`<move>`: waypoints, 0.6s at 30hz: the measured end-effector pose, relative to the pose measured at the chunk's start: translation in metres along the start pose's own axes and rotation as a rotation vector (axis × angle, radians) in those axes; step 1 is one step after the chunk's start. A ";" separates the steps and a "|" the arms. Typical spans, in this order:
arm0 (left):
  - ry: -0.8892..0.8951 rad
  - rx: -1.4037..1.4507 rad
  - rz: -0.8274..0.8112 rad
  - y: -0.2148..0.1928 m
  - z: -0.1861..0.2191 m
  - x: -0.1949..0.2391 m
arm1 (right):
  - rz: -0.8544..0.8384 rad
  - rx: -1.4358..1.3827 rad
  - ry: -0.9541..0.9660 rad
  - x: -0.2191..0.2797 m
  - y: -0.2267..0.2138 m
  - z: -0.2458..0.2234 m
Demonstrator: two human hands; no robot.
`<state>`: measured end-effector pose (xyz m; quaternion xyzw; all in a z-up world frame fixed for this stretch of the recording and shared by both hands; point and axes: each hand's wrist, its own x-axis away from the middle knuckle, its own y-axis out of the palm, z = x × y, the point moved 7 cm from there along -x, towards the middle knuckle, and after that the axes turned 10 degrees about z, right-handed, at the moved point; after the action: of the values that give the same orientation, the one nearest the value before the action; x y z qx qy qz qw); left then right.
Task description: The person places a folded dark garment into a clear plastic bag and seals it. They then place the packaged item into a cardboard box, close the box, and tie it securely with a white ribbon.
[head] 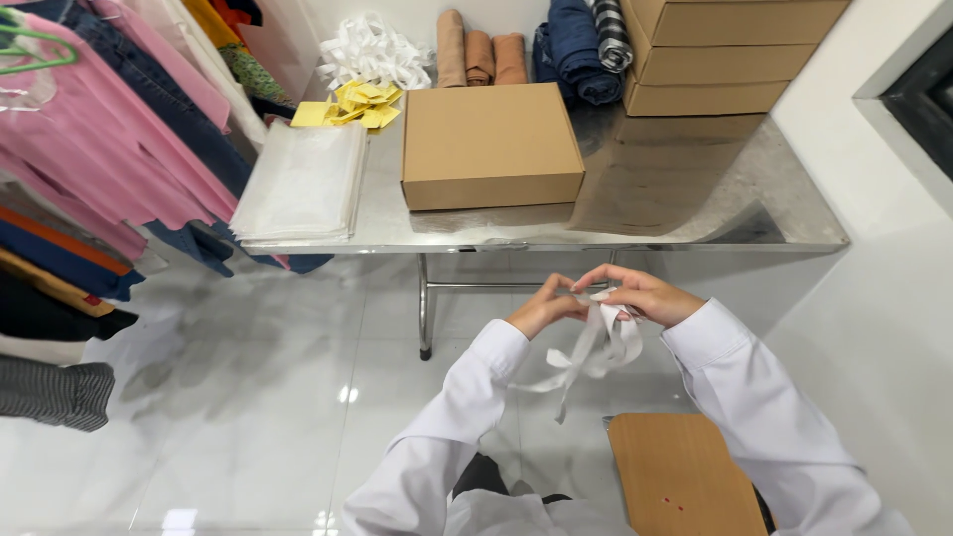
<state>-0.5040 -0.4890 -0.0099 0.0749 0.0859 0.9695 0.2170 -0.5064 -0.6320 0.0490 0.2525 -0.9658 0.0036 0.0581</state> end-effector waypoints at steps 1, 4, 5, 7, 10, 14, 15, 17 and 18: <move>-0.010 -0.031 -0.038 0.003 0.007 0.010 | -0.041 0.008 -0.001 -0.004 0.004 0.001; 0.019 -0.043 -0.105 0.001 0.023 0.024 | -0.135 0.012 0.025 -0.019 -0.001 0.018; 0.060 -0.023 -0.146 0.001 0.028 0.026 | -0.174 0.010 0.052 -0.023 -0.006 0.026; 0.086 0.014 -0.125 -0.012 0.009 0.012 | -0.219 0.044 0.045 -0.027 0.009 0.016; 0.099 0.127 -0.083 -0.029 0.000 0.004 | -0.279 0.075 0.038 -0.029 0.024 0.007; 0.182 0.151 -0.020 -0.045 0.016 0.001 | -0.268 0.101 0.000 -0.030 0.036 -0.022; 0.183 0.152 -0.019 -0.051 0.011 -0.007 | -0.269 0.102 0.000 -0.037 0.026 -0.011; 0.273 0.132 0.059 -0.069 0.006 -0.023 | -0.143 0.278 0.083 -0.054 -0.003 0.017; 0.274 0.131 0.060 -0.075 0.005 -0.029 | -0.145 0.278 0.082 -0.058 -0.005 0.017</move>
<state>-0.4462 -0.4346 -0.0228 -0.0416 0.1757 0.9690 0.1689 -0.4557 -0.6088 0.0258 0.3266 -0.9321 0.1436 0.0620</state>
